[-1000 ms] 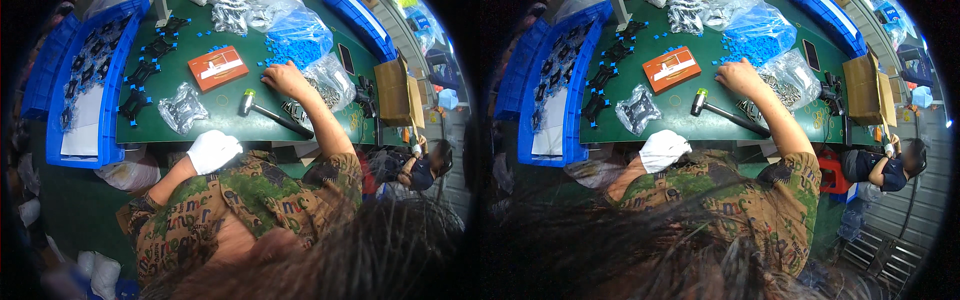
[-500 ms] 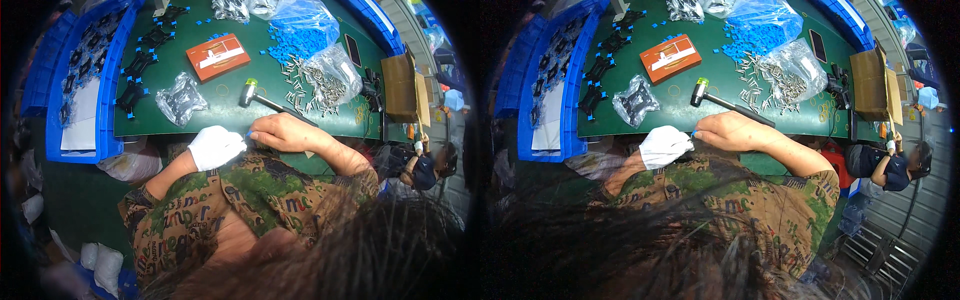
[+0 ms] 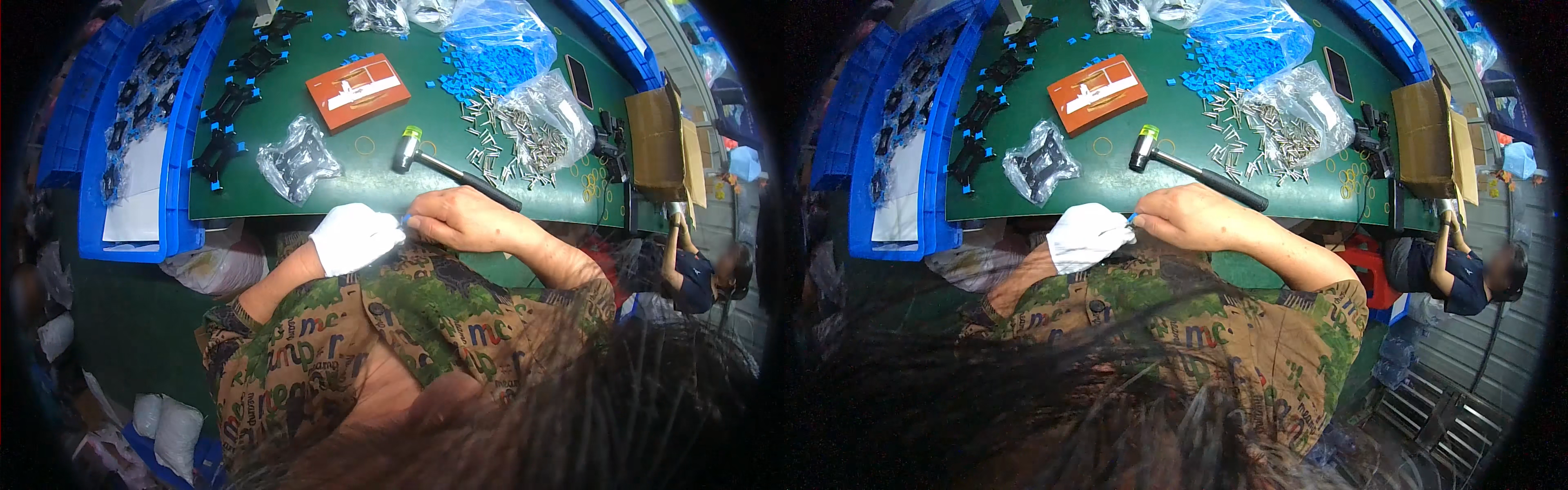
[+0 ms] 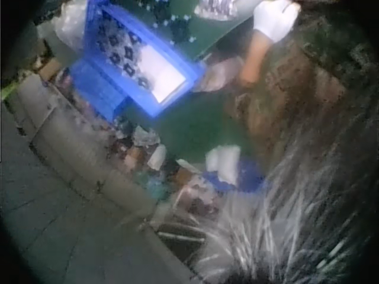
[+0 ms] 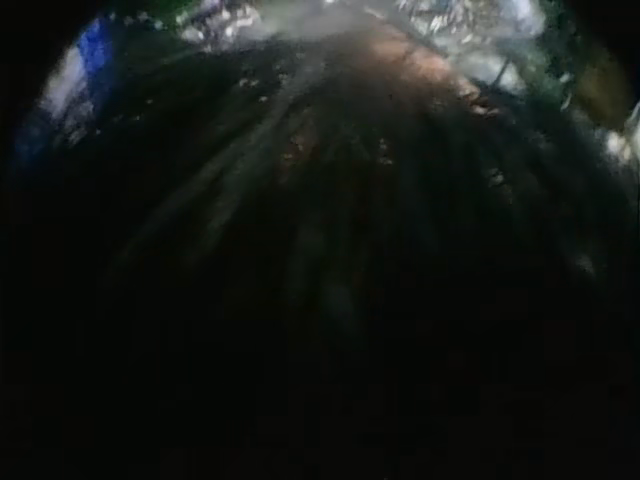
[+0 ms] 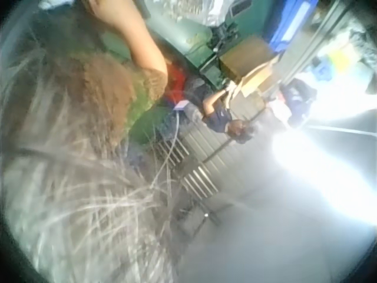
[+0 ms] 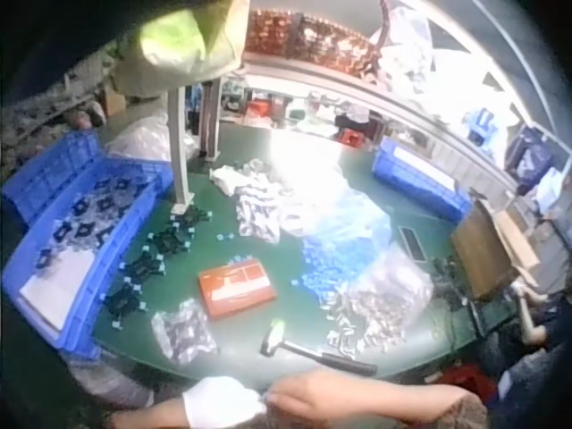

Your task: The person assembles small black plastic components by inserting metal pins and blue plastic caps. They use a hammer to secure the pins into the plastic parts and place the finished assemblies into a blue bin.

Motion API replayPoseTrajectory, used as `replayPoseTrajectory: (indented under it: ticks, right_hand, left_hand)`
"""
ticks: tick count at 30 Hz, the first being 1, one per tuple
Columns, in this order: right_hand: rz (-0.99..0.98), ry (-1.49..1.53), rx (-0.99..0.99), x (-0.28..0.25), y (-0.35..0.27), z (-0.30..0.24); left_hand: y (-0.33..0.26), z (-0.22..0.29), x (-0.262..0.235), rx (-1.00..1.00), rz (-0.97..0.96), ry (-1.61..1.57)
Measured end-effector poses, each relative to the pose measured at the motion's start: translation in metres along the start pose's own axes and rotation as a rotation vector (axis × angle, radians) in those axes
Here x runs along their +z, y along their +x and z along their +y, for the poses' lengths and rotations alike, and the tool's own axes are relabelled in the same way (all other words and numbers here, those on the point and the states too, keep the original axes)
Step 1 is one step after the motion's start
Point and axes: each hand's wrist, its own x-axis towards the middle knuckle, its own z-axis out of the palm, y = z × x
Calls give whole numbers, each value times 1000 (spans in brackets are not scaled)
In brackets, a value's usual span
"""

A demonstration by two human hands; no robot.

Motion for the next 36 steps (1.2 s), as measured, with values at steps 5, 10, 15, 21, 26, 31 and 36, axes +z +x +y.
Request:
replayPoseTrajectory:
  ticks: [5,10,15,21,26,31,36]
  right_hand:
    - [-52,-23,11,2,1,1]
    - [-75,-15,6,3,-1,2]
    - [-118,-60,40,7,1,-1]
    - [-134,43,68,15,3,3]
    - [-548,750,324,14,15,33]
    - [-492,723,265,27,25,37]
    - [57,198,61,-6,-2,27]
  left_hand:
    - [-3,2,-3,-22,-53,80]
    - [-1,-2,1,63,-75,150]
    - [1,-2,1,243,50,108]
    - [-2,6,2,-15,-49,112]
    - [-3,15,-15,-124,-168,-210]
    - [-6,19,-25,-320,-207,-509]
    - [-16,12,-41,-343,-23,-729]
